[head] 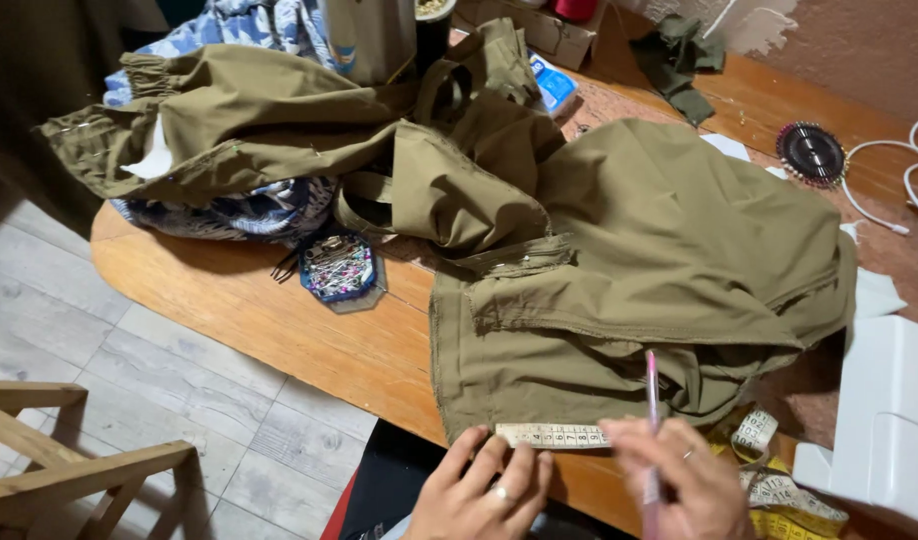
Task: Measuring and marking fabric with a pen and tape measure for sewing
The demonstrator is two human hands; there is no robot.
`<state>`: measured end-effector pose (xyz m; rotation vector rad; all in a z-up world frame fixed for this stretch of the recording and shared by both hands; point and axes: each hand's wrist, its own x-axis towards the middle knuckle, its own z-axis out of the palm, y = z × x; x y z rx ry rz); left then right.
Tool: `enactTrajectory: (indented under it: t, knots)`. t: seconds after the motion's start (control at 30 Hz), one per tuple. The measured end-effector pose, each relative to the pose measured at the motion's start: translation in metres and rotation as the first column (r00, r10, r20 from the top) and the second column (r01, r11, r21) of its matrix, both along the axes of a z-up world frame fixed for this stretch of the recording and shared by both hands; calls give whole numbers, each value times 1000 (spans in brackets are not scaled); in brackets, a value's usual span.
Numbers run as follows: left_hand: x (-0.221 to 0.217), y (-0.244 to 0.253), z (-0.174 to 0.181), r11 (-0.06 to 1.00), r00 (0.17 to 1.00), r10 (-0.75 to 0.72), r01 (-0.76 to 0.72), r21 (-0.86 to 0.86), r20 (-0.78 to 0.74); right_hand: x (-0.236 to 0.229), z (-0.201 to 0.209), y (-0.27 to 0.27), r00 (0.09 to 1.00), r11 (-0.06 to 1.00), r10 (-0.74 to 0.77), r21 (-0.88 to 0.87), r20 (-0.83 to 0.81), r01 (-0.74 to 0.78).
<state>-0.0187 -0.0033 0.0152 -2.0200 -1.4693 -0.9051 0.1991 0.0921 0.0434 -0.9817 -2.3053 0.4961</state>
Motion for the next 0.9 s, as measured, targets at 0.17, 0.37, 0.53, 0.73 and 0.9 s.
enactTrajectory:
  t: [0.17,0.37,0.53,0.73,0.9]
  knots:
    - [-7,-6,-14,989,988,-131,125,75,78,-5,-4,1,982,953,175,239,71,-187]
    - [-8,-11,-24,974,971,-208,195,114,115,18,-22,-16,984,983,75,156,162,-101]
    - [-18,-17,-26,970,962,-239,231,75,132,26,-17,-17,994,973,86,206,73,-99]
    - [-26,-14,-25,960,957,-264,248,129,121,38,-8,-12,982,960,88,249,170,-129]
    - [-25,-11,-25,960,960,-246,222,172,132,39,-4,-11,975,965,23,251,223,-80]
